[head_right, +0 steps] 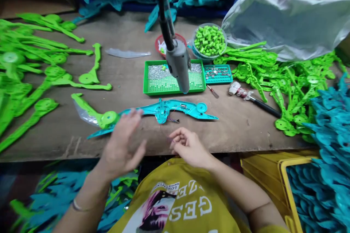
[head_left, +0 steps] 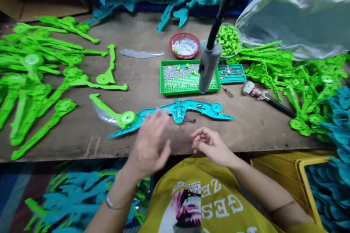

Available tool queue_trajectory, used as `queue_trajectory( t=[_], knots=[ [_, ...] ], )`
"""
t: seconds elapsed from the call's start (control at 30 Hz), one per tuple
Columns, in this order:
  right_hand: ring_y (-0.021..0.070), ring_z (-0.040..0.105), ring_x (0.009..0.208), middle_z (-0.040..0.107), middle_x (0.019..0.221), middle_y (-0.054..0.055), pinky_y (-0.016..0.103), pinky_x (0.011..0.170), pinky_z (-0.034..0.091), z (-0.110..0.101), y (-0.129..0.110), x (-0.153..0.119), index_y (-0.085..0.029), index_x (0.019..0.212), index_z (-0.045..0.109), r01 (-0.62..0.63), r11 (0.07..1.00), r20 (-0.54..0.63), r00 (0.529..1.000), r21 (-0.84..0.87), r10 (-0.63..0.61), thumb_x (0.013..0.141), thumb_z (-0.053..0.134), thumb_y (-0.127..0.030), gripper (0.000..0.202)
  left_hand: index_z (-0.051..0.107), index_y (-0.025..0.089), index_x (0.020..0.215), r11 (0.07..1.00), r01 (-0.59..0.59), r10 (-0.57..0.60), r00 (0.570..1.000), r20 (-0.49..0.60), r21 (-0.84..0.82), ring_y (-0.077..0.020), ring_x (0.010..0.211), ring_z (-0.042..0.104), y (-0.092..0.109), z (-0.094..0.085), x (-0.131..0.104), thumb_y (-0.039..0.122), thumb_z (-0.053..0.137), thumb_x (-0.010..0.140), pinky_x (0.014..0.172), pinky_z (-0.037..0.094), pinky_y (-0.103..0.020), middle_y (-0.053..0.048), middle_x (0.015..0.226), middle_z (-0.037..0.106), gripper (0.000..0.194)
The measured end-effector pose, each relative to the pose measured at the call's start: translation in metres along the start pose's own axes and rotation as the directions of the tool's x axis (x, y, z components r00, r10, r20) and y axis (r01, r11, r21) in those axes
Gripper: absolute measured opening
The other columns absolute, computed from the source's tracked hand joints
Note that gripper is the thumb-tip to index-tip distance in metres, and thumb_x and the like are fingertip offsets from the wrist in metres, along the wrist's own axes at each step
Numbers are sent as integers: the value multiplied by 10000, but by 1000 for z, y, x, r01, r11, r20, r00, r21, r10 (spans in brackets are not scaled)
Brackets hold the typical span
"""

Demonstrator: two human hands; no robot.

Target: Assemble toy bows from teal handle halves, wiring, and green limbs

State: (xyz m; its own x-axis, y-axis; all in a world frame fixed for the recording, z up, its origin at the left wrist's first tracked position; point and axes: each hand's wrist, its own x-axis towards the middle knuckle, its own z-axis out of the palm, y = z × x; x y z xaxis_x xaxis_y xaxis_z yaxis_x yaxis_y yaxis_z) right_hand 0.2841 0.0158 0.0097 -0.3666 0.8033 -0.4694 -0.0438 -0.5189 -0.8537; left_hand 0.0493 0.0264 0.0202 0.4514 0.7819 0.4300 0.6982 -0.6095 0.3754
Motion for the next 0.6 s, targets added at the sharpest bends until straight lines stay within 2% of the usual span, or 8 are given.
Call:
queue_trajectory(
  t=[0.07, 0.13, 0.23, 0.37, 0.43, 0.5, 0.57, 0.6],
  knots=[
    [86, 630, 592, 629, 743, -49, 232, 597, 504, -2, -10, 3, -201, 932, 569, -2, 996, 58, 998, 90, -3, 762, 767, -314, 283, 224, 131, 1594, 983, -162, 170, 981, 92, -84, -315, 1457, 429, 23, 7, 18, 88, 554, 895, 1228, 266, -621, -193, 1454, 568, 775],
    [84, 633, 557, 660, 730, -46, 220, 566, 499, -8, -18, 5, -204, 910, 536, 19, 986, 80, 996, 168, -33, 747, 815, -387, 372, 353, 153, 1543, 965, -242, 251, 964, 92, -103, -279, 1352, 544, 32, 15, 31, 77, 547, 916, 1244, 222, -616, -139, 1300, 683, 661],
    [96, 639, 512, 719, 712, -33, 209, 523, 491, -25, -27, 5, -222, 934, 481, 23, 960, 83, 995, 279, -48, 724, 850, -444, 479, 552, 170, 1379, 959, -261, 267, 963, 38, -113, -217, 1133, 651, 28, 27, 46, 105, 595, 934, 1247, 241, -570, -75, 1079, 743, 452],
    [100, 653, 510, 749, 729, -19, 209, 523, 500, -41, -36, 4, -220, 923, 485, 36, 950, 95, 993, 311, -69, 717, 862, -442, 484, 656, 171, 1158, 943, -287, 288, 957, -21, -168, -152, 928, 663, 20, 40, 61, 123, 579, 960, 1205, 327, -484, -27, 902, 711, 217],
    [114, 679, 560, 758, 763, 1, 233, 565, 523, -46, -40, 5, -216, 921, 508, 43, 966, 131, 988, 256, -79, 745, 837, -450, 440, 666, 191, 1101, 958, -231, 227, 973, -46, -172, -135, 853, 650, 17, 45, 66, 115, 549, 975, 1165, 370, -459, -4, 849, 687, 188],
    [135, 706, 657, 763, 816, 24, 270, 643, 547, -56, -46, 8, -212, 940, 557, 93, 988, 118, 987, 120, -107, 784, 798, -446, 370, 668, 209, 1099, 979, -149, 141, 988, -66, -138, -139, 819, 640, 10, 47, 67, 128, 549, 978, 1121, 406, -450, 1, 850, 682, 188],
    [154, 712, 763, 759, 869, 41, 300, 726, 552, -79, -54, 12, -210, 945, 619, 232, 963, -37, 970, -139, -239, 822, 743, -419, 272, 671, 222, 1115, 993, -87, 80, 993, -84, -81, -157, 821, 641, -1, 46, 63, 153, 565, 975, 1094, 423, -457, -4, 870, 687, 188],
    [163, 705, 803, 755, 890, 46, 309, 758, 548, -96, -59, 14, -210, 933, 649, 292, 902, -157, 922, -317, -354, 839, 710, -397, 218, 677, 227, 1109, 996, -69, 65, 994, -90, -52, -166, 825, 644, -6, 45, 60, 165, 569, 974, 1090, 424, -464, -8, 877, 690, 184]
  ],
)
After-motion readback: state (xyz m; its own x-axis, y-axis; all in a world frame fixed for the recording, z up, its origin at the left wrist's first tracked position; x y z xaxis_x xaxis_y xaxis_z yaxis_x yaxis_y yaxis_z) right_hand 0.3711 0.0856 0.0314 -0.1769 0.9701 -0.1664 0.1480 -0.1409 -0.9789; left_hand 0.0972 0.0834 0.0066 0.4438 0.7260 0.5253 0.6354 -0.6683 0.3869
